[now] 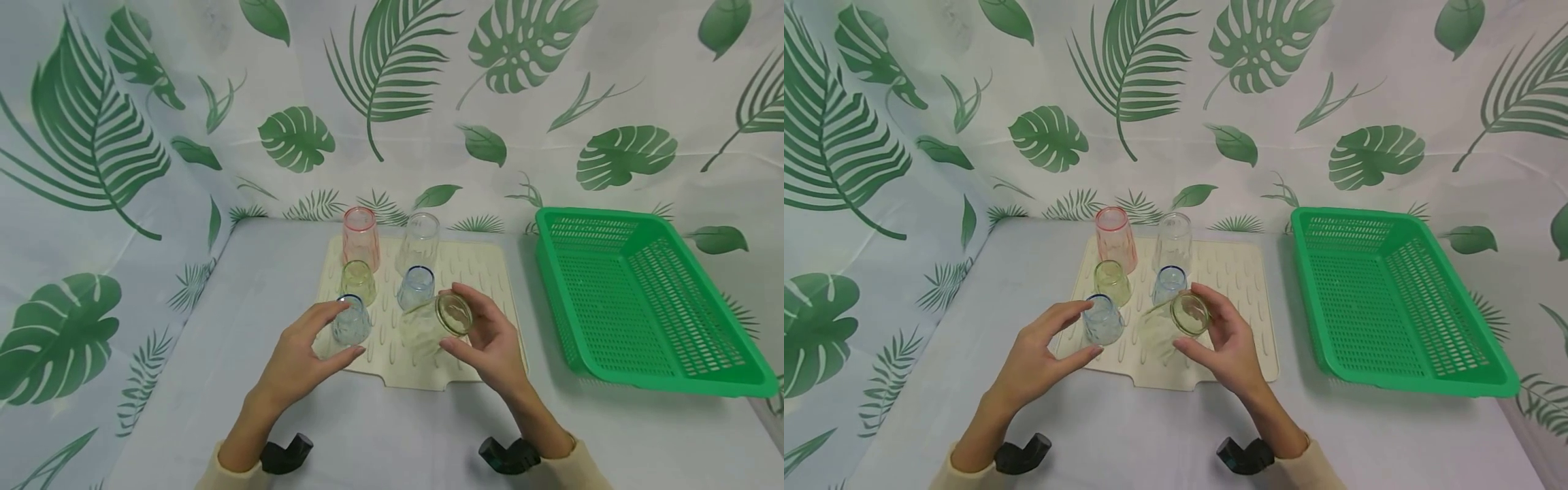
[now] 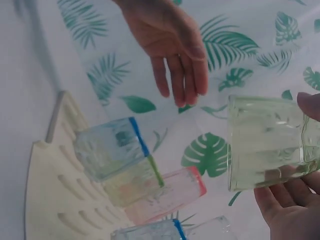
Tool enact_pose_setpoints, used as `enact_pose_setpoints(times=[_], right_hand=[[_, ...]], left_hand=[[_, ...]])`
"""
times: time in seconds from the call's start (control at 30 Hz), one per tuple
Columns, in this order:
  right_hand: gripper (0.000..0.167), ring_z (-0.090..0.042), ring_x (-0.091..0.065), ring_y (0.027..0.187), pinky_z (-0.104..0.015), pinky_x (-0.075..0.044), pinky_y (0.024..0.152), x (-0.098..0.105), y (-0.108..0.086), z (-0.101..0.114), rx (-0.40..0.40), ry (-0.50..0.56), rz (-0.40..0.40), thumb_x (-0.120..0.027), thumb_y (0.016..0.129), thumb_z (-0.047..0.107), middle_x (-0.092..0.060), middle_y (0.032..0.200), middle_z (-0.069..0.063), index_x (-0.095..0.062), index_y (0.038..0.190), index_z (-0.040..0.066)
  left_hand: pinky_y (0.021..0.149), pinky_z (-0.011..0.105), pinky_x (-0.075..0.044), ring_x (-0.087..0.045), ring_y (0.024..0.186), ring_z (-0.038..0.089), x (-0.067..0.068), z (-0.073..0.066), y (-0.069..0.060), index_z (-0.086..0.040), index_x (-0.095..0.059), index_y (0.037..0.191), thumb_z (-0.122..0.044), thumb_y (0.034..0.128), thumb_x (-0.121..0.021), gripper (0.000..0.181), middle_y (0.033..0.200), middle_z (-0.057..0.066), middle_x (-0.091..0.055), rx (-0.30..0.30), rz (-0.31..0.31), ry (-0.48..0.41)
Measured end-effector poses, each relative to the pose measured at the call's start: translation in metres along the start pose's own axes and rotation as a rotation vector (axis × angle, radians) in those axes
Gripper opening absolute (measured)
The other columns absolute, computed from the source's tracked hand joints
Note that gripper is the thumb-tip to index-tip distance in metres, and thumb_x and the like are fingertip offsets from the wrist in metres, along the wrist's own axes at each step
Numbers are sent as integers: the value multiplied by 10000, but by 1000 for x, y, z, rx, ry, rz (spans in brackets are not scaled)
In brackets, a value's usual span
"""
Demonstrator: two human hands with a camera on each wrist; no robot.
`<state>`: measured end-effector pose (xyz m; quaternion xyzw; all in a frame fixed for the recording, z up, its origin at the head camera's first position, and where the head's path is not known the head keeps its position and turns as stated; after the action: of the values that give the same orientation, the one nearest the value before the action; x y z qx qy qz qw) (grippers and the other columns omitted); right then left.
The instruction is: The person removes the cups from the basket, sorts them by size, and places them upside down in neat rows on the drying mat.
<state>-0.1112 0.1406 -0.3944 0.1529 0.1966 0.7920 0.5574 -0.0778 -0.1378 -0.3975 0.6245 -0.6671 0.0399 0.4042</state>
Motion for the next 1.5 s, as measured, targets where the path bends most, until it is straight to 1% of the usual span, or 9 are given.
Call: enact_pose_setpoints(times=[0.13,0.27,0.47,0.6,0.87,0.97,1.1,1.2,1.5], right_hand=[[717,-115,-539,1310,-217,-398,1160,-2,1,-7,-33,-58,-10,-700,772,-217,-589,1363,31,-419,1424,-120],[735,-112,-543,1299,-214,-387,1158,-3,2,-16,-58,-93,-21,-712,764,-211,-588,1361,29,-433,1433,-87],[757,-36,-521,1303,-140,-404,1107,-6,-1,-35,-116,-187,-78,-759,764,-154,-559,1393,-134,-448,1445,-37],[716,-2,-512,1290,-120,-415,1086,-9,-2,-47,-142,-237,-77,-789,774,-99,-541,1402,-185,-489,1417,-6],[675,-36,-507,1250,-142,-426,1091,-11,-2,-65,-150,-294,-57,-826,777,-28,-532,1359,-126,-522,1376,45],[672,-22,-490,1244,-134,-419,1093,-15,-1,-64,-169,-308,-69,-822,772,-46,-512,1354,-154,-518,1369,1],[693,-30,-484,1234,-322,-463,1126,-18,-1,-68,-213,-340,-79,-825,755,-65,-496,1356,-196,-506,1371,-46],[709,-53,-491,1232,-472,-459,1123,-17,-3,-78,-233,-358,-78,-849,756,-10,-500,1361,-155,-516,1381,2],[705,-160,-509,1258,-470,-457,1123,-15,-5,-87,-212,-371,-73,-861,769,60,-505,1353,-127,-513,1377,-14]], left_hand=[[1084,493,-497,-556,1347,246,3,11,-5,-101,-542,1430,-288,787,-867,744,1444,44,-574,83,-13,56],[1106,517,-473,-528,1376,290,2,23,-12,-76,-506,1461,-338,782,-867,813,1485,90,-540,182,13,101],[1130,527,-444,-464,1424,341,-4,42,-24,-3,-452,1485,-411,788,-846,899,1537,170,-472,276,90,216],[1138,536,-428,-413,1455,360,-9,53,-32,29,-413,1498,-446,792,-834,949,1568,202,-418,318,132,272],[1153,545,-403,-375,1467,394,-18,69,-45,62,-386,1500,-476,798,-818,985,1577,238,-382,377,175,303],[1163,550,-388,-357,1473,405,-21,75,-46,65,-373,1505,-479,813,-804,980,1581,245,-369,408,197,302],[1173,555,-372,-338,1478,417,-24,81,-47,73,-372,1502,-471,837,-786,954,1581,255,-361,435,221,317],[1181,553,-361,-324,1485,416,-26,83,-48,71,-372,1503,-469,845,-777,943,1584,255,-353,446,232,337],[1184,574,-344,-316,1486,426,-28,88,-51,58,-370,1510,-501,846,-764,953,1591,250,-344,476,240,360]])
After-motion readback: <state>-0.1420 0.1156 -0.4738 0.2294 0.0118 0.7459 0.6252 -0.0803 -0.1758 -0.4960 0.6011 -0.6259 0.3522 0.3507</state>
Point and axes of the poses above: each hand's wrist, its own y-axis towards the middle knuckle, its own x-axis out of the back of the hand, z = x × y, the point moved 4 cm from there along y, towards the middle knuckle
